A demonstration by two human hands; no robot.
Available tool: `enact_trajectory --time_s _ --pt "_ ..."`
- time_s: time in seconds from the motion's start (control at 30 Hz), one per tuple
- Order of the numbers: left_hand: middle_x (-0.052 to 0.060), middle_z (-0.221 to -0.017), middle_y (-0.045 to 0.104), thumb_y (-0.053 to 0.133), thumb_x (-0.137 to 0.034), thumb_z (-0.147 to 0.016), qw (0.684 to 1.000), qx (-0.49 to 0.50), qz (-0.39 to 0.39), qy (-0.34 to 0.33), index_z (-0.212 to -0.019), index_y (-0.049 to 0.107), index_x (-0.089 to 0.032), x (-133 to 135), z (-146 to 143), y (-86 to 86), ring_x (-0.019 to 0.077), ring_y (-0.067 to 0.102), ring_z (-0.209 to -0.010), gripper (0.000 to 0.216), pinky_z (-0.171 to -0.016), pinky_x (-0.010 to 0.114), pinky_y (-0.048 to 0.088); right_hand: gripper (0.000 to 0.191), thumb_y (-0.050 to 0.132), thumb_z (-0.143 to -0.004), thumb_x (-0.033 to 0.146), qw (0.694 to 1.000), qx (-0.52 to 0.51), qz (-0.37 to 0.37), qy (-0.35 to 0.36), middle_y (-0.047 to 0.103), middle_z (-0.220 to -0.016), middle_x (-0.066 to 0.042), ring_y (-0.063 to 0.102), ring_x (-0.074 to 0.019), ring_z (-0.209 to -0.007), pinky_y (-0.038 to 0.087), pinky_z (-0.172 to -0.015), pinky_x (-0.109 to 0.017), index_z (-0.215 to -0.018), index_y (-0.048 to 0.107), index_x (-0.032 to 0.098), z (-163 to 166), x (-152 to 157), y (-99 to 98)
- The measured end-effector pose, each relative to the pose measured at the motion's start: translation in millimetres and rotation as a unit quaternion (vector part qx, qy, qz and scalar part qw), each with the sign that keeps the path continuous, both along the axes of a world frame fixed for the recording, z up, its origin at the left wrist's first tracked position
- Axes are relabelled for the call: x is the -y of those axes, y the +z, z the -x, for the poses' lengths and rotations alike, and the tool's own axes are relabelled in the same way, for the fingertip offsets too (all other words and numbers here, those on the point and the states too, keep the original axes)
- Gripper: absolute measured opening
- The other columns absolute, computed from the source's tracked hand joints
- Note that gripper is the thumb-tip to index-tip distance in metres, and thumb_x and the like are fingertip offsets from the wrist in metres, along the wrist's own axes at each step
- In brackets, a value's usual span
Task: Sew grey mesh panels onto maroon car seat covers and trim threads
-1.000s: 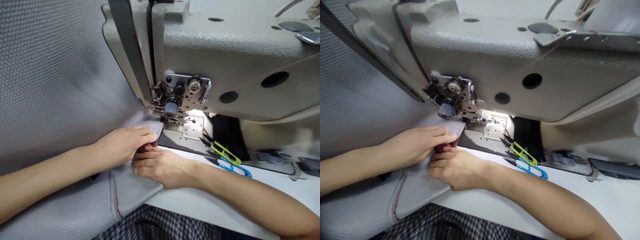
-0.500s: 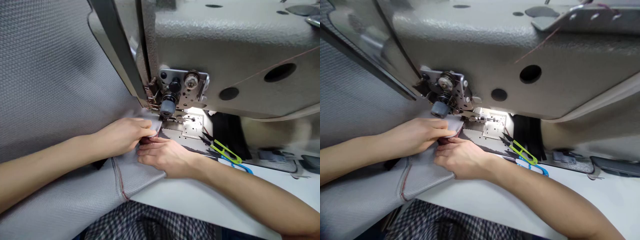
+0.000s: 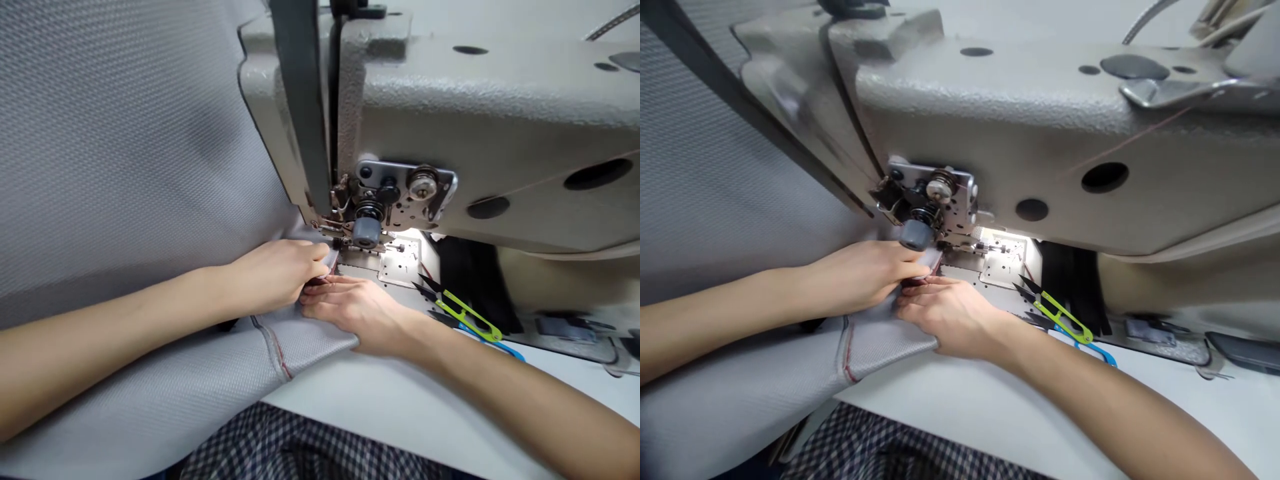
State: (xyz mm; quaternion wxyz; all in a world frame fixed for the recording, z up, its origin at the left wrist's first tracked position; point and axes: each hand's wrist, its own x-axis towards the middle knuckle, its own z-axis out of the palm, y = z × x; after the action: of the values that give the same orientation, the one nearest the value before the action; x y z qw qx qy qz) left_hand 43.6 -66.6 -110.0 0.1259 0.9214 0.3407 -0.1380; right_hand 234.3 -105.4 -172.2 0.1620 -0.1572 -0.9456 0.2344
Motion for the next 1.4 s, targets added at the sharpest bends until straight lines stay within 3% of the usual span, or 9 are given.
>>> enact_trajectory --time_s 0.27,0.47,0.6,0.7,0.87,1.07,1.3,1.4 --pt "0.005 -0.086 0.061 0.049 -0.007 -0.084 0.999 0.012 0.016 0.035 -0.081 0.061 -0.017 -6.7 -8.1 -0.3 0.0156 0.053 -0.070 0.016 -0.059 0.031 0.032 0.041 0.058 -0.085 0.012 1.000 -0.010 0.005 -0.013 0.060 -0.138 -0.013 0.050 -0.0214 -0.135 0.033 -0.119 -0.036 -0.125 0.062 0.008 -2.7 -5.4 -2.3" --pt "0.005 -0.084 0.061 0.049 -0.007 -0.085 0.999 -0.019 -0.003 0.038 -0.083 0.062 -0.017 -11.1 -15.1 0.3 0.0166 0.051 -0.066 0.017 -0.057 0.032 0.029 0.043 0.049 -0.091 0.013 0.999 -0.010 -0.041 -0.035 0.059 -0.140 -0.009 0.046 -0.0198 -0.137 0.029 -0.122 -0.037 -0.133 0.058 0.010 -4.8 -7.4 -4.5" --pt "0.006 -0.086 0.061 0.046 -0.004 -0.084 0.999 -0.028 -0.040 0.021 -0.090 0.063 -0.017 -9.7 -13.8 -2.7 0.0177 0.052 -0.067 0.023 -0.056 0.031 0.029 0.036 0.042 -0.095 0.013 0.986 -0.019 -0.140 -0.089 0.065 -0.131 -0.014 0.054 -0.0233 -0.130 0.039 -0.116 -0.041 -0.124 0.064 0.008 -6.7 -0.2 -6.5" --pt "0.005 -0.081 0.059 0.048 -0.003 -0.081 0.998 -0.034 -0.051 0.019 -0.088 0.063 -0.017 -6.9 -12.7 -3.5 0.0175 0.051 -0.064 0.022 -0.054 0.030 0.026 0.033 0.041 -0.095 0.010 0.976 -0.024 -0.176 -0.129 0.069 -0.124 -0.014 0.062 -0.0221 -0.120 0.050 -0.105 -0.037 -0.113 0.069 0.009 -7.3 6.3 -10.3" --pt "0.005 -0.079 0.059 0.050 -0.005 -0.081 0.999 -0.023 -0.045 0.017 -0.084 0.063 -0.017 -2.6 -13.9 -3.2 0.0178 0.054 -0.065 0.018 -0.054 0.030 0.028 0.033 0.043 -0.093 0.008 0.978 -0.028 -0.152 -0.141 0.071 -0.121 -0.012 0.065 -0.0224 -0.117 0.053 -0.103 -0.036 -0.114 0.069 0.008 -6.9 9.5 -13.0" --pt "0.008 -0.085 0.062 0.048 -0.004 -0.083 0.992 -0.066 -0.101 -0.031 -0.091 0.065 -0.014 -4.9 -20.6 -2.0 0.0210 0.060 -0.071 0.021 -0.055 0.032 0.032 0.032 0.045 -0.095 0.013 0.979 -0.007 -0.131 -0.156 0.070 -0.123 -0.011 0.064 -0.0207 -0.119 0.049 -0.107 -0.033 -0.117 0.069 0.010 -7.9 4.2 -12.9" --pt "0.011 -0.089 0.063 0.044 -0.005 -0.089 0.983 -0.081 -0.152 -0.065 -0.089 0.064 -0.010 -6.9 -23.7 -5.7 0.0207 0.061 -0.074 0.020 -0.054 0.030 0.035 0.038 0.047 -0.091 0.011 0.981 0.035 -0.080 -0.173 0.065 -0.131 -0.014 0.056 -0.0258 -0.128 0.043 -0.111 -0.046 -0.125 0.064 0.010 -8.5 0.6 -7.6" --pt "0.013 -0.095 0.063 0.043 -0.008 -0.094 0.979 -0.072 -0.170 -0.081 -0.100 0.063 -0.008 -2.5 -16.8 -8.5 0.0224 0.062 -0.080 0.021 -0.060 0.031 0.042 0.043 0.059 -0.086 0.023 0.984 0.015 -0.084 -0.155 0.065 -0.130 -0.016 0.057 -0.0307 -0.125 0.043 -0.109 -0.048 -0.126 0.063 0.007 -8.8 0.7 -2.2"
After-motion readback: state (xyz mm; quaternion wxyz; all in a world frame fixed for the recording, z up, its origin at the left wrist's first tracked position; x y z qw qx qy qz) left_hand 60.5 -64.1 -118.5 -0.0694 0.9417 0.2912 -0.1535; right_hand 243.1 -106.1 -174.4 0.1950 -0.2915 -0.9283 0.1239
